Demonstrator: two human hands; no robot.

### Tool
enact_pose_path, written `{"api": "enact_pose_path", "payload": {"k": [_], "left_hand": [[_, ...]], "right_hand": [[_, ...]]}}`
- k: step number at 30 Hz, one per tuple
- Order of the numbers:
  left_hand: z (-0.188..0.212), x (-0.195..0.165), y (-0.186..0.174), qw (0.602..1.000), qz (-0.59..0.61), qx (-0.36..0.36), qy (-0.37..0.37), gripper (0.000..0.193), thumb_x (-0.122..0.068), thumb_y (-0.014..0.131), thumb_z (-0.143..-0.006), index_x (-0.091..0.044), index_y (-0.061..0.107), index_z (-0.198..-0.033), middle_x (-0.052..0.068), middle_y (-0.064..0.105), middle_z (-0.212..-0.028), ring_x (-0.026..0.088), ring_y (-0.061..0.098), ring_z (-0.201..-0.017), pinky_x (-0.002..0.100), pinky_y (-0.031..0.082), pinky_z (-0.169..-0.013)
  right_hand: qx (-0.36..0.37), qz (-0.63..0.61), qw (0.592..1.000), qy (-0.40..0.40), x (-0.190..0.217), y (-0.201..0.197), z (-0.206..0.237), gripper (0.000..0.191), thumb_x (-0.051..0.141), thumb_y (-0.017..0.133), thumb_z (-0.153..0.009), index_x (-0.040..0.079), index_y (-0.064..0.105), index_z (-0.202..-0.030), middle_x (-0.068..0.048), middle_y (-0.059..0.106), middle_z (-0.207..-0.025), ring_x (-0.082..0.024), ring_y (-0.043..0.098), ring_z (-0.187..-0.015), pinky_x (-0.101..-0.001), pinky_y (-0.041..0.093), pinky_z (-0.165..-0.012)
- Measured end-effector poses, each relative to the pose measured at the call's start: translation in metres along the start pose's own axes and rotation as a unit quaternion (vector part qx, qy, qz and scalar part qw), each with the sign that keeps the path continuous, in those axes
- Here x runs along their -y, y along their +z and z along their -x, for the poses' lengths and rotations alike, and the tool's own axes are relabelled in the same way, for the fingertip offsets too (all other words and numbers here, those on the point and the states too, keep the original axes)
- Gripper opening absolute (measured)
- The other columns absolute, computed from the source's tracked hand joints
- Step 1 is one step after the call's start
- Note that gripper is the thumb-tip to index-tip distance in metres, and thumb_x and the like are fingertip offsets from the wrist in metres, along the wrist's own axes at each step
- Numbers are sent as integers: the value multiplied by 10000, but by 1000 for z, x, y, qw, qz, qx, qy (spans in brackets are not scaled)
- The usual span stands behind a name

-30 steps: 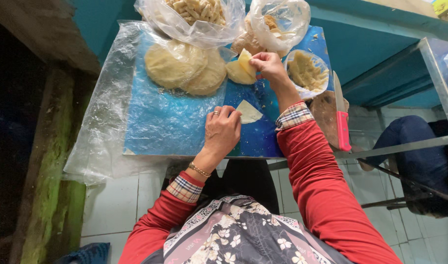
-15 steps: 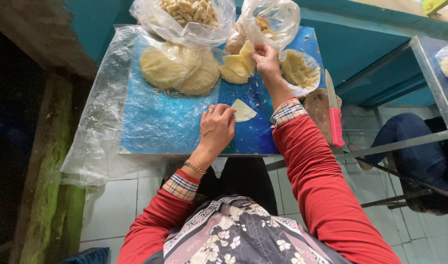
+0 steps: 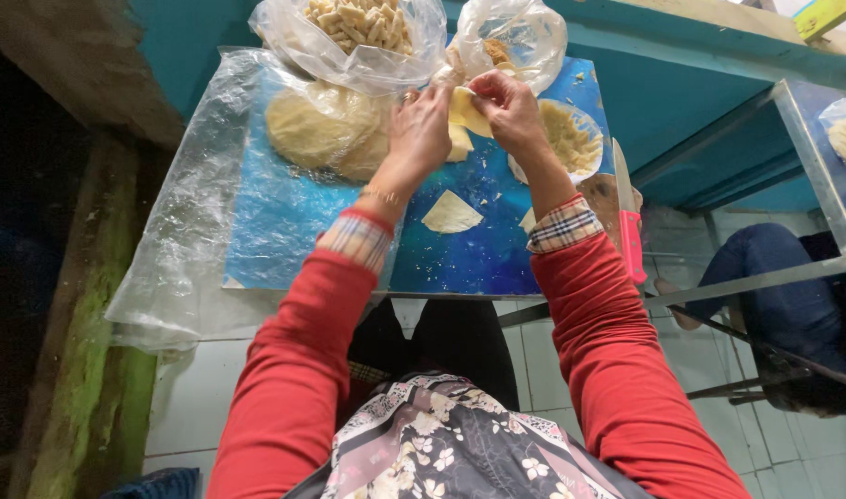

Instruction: The person pinches off pieces of dough, flattens them into thin squares on the work table, spoons filling from a plastic bag onto each square, and folds the dough over into triangular filled pastries, setting finished ones aside on the table.

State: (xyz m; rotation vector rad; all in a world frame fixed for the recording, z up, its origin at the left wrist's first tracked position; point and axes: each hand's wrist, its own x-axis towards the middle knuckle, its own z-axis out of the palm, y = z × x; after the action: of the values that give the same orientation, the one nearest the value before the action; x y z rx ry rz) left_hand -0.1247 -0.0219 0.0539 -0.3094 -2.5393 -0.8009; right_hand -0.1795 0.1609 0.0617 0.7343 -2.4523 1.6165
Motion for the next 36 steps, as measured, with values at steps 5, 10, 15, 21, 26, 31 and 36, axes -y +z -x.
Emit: {"api": "enact_pose_path", "payload": {"k": [5, 10, 15, 21, 26, 31, 36], "left_hand": [[-33, 21, 46, 992, -45, 111, -38, 239, -97, 597, -870, -121, 740, -1059, 123, 703, -1177, 366, 589, -1220, 602, 424, -979], [-47, 27, 48, 979, -74, 192, 2, 199, -221, 644, -867, -148, 775, -998, 137, 742, -1105, 359, 679, -1111, 571, 511, -880], [-41, 32, 44, 988, -67, 133, 48, 194, -148, 680, -733, -147, 775, -902, 140, 745, -934, 349, 714, -942, 514, 531, -733], [-34, 40, 56, 991, -55, 28, 119, 147, -74, 649, -813, -141, 759, -884, 137, 740, -909, 357, 720, -944, 491, 549, -751], [-29, 49, 44, 997, 14, 53, 45, 149, -99, 664, -798, -162, 768, -884, 150, 725, -918, 382, 701, -915, 499, 544, -756], [-14, 36, 19, 991, 24, -63, 119, 231, -97, 713, -675, -116, 796, -889, 194, 691, -907, 431, 687, -882, 539, 532, -687], [71, -26, 10, 958, 285, -26, 27, 129, -186, 741, -915, -64, 735, -957, 101, 736, -864, 259, 738, -815, 376, 576, -758]], "right_hand": [[-73, 71, 994, 41, 14, -6, 19, 79, 31, 685, -982, 36, 712, -1057, 1, 714, -913, -55, 667, -829, -222, 543, -746], [-87, 30, 995, 45, 33, -34, 66, 94, 24, 664, -999, 30, 705, -1082, 14, 709, -953, -50, 678, -885, -214, 556, -806], [-106, -57, 990, 73, 49, -46, 114, 94, 33, 649, -1033, 30, 701, -1111, 15, 705, -976, -51, 663, -895, -216, 543, -809], [-157, -60, 980, 105, 44, -41, 152, 103, 54, 670, -1015, 39, 698, -1113, 12, 712, -994, -50, 660, -903, -215, 547, -831], [-162, -62, 978, 115, 37, -38, 169, 104, 67, 681, -1014, 34, 707, -1109, 6, 715, -989, -57, 666, -912, -221, 547, -846], [-157, -114, 972, 134, 28, -31, 168, 151, 85, 725, -971, 47, 705, -1116, -3, 733, -988, -65, 682, -897, -234, 555, -816], [-167, -215, 953, 135, 24, -5, 166, 195, 87, 786, -921, 47, 690, -1086, -17, 746, -983, -85, 697, -881, -250, 571, -800]]}}
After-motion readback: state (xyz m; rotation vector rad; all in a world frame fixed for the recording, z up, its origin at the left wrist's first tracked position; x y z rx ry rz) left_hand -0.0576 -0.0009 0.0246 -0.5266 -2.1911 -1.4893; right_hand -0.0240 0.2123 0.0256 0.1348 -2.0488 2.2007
